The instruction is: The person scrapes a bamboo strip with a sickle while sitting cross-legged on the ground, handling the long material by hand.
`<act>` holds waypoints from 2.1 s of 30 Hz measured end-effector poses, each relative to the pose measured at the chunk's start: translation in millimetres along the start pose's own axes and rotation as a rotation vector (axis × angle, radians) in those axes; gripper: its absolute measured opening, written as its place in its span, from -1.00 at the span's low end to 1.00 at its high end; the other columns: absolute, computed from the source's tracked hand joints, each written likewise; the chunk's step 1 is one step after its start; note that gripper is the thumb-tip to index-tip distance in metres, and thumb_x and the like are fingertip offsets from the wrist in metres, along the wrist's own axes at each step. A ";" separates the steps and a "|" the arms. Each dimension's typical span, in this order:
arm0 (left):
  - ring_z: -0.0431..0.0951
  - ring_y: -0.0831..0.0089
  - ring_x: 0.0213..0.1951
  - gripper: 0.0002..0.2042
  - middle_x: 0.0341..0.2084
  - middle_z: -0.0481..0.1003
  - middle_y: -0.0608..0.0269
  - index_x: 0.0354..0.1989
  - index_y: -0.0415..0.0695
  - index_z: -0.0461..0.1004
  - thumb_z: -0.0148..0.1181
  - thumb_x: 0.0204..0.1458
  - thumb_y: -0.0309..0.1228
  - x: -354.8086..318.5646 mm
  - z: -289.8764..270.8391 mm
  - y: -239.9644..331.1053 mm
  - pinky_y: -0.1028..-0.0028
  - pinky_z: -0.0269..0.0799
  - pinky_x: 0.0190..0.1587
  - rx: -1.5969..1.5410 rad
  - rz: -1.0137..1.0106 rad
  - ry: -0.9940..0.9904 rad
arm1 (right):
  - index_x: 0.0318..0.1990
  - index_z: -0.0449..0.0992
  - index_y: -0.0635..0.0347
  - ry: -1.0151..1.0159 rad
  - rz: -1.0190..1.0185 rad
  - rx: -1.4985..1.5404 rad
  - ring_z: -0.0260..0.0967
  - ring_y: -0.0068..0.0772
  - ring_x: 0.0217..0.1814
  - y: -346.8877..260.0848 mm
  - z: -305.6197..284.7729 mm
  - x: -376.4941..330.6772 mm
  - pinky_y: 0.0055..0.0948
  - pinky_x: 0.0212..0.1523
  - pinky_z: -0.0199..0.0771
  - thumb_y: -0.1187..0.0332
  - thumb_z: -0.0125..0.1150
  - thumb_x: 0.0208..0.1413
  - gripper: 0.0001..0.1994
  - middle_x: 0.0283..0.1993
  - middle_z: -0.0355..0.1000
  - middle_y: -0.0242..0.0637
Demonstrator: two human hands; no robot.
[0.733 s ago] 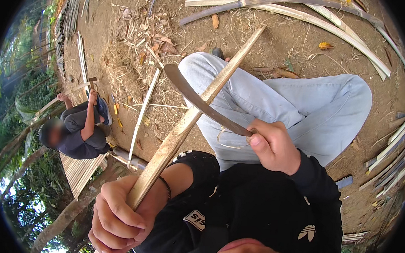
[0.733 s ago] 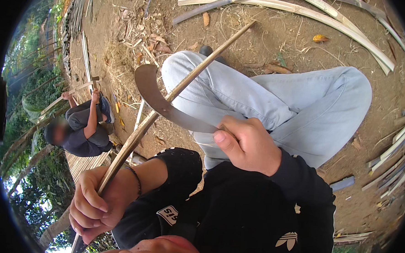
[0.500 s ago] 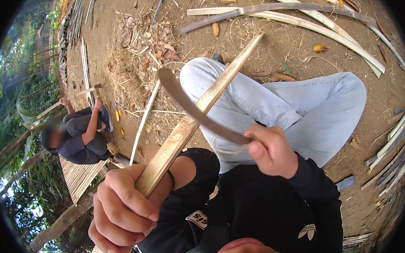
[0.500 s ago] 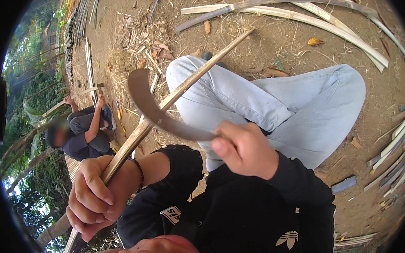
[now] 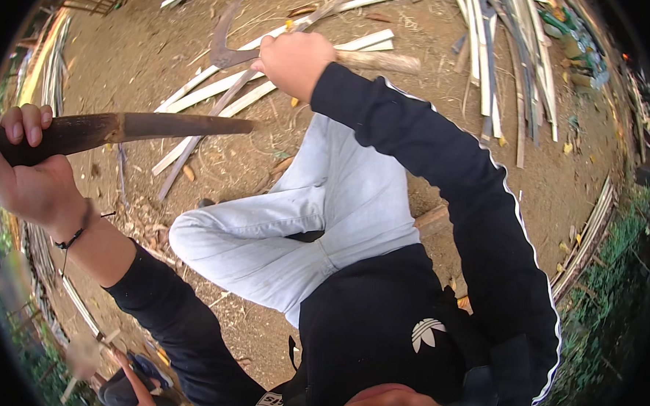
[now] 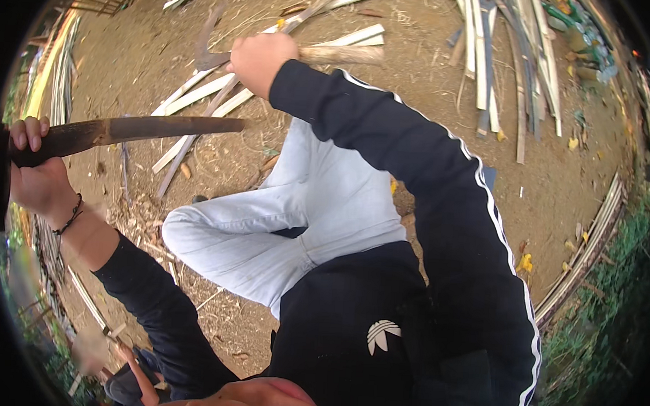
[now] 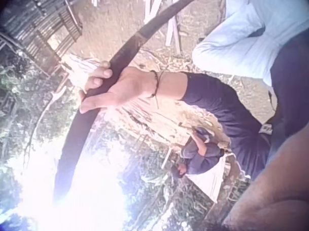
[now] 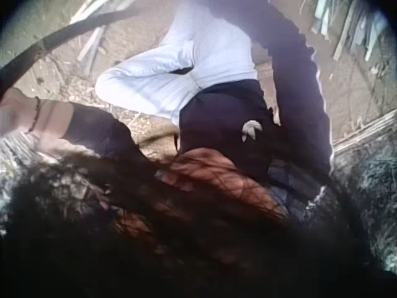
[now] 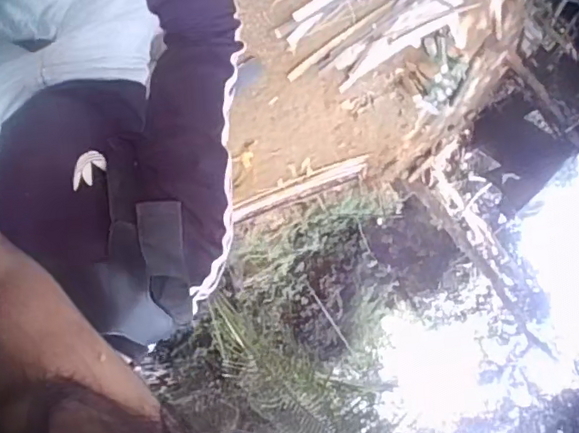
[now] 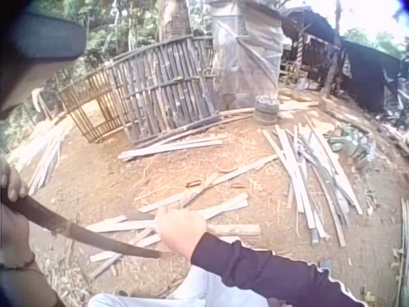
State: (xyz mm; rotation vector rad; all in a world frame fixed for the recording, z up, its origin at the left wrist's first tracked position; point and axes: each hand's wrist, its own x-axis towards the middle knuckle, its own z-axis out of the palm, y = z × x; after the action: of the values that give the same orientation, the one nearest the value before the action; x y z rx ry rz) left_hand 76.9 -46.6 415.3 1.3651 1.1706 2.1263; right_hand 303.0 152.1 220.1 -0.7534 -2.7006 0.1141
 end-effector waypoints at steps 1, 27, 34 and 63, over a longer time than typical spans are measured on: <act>0.22 0.46 -0.48 -0.73 -0.52 0.22 0.29 -0.18 -0.21 0.39 -0.01 0.19 -0.22 3.7 10.1 -8.8 0.37 0.17 -0.30 0.012 0.010 0.012 | -0.36 0.50 0.17 -0.011 -0.035 -0.124 0.51 -0.18 -0.45 13.8 17.2 4.8 -0.13 -0.59 0.40 0.19 0.09 0.13 -0.77 -0.51 0.49 -0.27; 0.54 -0.01 -0.52 -0.84 -0.63 0.48 -0.01 -0.47 -0.24 0.34 0.13 -0.04 -0.41 10.0 206.2 -68.1 0.15 0.43 -0.48 0.539 0.262 -0.015 | 0.02 0.44 0.05 0.316 -0.502 -0.302 0.51 -0.15 -0.34 58.0 100.4 -66.4 -0.24 -0.37 0.53 0.03 0.08 0.11 -0.59 -0.16 0.49 -0.18; 0.55 0.04 -0.53 -0.87 -0.62 0.49 0.02 -0.47 -0.22 0.36 0.13 -0.16 -0.45 12.9 208.9 -79.7 0.15 0.46 -0.45 0.570 0.269 0.061 | -0.01 0.44 0.06 -0.206 -0.128 -0.294 0.50 -0.09 -0.32 34.1 69.8 -85.8 -0.18 -0.35 0.51 0.02 0.05 0.12 -0.60 -0.15 0.49 -0.15; 0.42 -0.07 -0.51 -0.68 -0.55 0.42 -0.04 -0.19 -0.24 0.37 -0.06 0.24 -0.17 64.1 66.1 -48.7 0.14 0.37 -0.40 0.657 0.424 0.768 | -0.17 0.43 0.08 -0.274 0.844 1.116 0.16 -0.70 -0.64 29.8 46.2 -35.7 -0.66 -0.68 0.16 0.02 -0.09 0.27 -0.67 -0.53 0.28 -0.46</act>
State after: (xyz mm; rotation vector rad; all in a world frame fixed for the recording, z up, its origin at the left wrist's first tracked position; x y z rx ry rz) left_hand 97.9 54.8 426.4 1.0886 2.1860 2.8518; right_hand 330.7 159.8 161.1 -1.3884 -1.7923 1.7872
